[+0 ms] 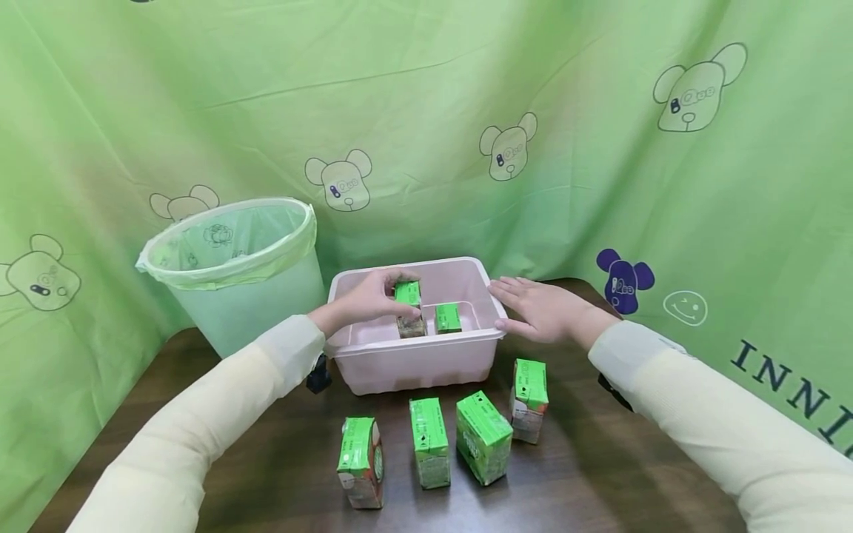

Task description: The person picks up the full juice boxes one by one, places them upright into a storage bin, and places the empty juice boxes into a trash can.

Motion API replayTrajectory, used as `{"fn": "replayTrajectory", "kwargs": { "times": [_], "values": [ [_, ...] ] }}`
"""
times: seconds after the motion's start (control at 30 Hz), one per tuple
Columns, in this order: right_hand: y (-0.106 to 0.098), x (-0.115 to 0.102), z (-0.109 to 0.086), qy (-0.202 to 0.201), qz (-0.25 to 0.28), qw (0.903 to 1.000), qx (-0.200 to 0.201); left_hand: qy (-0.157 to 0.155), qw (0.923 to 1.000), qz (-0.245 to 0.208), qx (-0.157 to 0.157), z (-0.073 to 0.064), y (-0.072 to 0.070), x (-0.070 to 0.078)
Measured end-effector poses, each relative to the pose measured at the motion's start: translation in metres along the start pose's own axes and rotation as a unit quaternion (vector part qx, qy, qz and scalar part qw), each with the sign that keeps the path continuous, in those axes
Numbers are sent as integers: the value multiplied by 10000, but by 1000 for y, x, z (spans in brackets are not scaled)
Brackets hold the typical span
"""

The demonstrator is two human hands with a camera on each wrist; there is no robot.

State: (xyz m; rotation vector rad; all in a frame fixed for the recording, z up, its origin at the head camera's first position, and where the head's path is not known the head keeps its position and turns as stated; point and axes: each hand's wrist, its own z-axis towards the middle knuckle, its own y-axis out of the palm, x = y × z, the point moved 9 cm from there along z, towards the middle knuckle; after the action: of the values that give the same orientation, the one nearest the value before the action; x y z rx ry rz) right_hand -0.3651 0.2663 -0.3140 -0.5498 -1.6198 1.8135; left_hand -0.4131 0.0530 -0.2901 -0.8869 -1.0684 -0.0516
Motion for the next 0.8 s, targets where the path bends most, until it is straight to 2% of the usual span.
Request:
{"fn": "replayTrajectory", "kwargs": {
  "times": [0.17,0.53,0.67,0.8],
  "values": [
    [-3,-1,0,-22,-29,10000,19,-144,9977,613,-261,6,12,-4],
    [-4,0,0,57,-8,10000,-53,-276,9916,1163,-491,14,28,-12],
    [-3,0,-1,83,10,9999,-65,-273,9905,1230,-548,17,31,-14],
    [-3,-2,-1,94,5,9999,-94,-361,9920,1082,-546,17,32,-19]
  ]
}}
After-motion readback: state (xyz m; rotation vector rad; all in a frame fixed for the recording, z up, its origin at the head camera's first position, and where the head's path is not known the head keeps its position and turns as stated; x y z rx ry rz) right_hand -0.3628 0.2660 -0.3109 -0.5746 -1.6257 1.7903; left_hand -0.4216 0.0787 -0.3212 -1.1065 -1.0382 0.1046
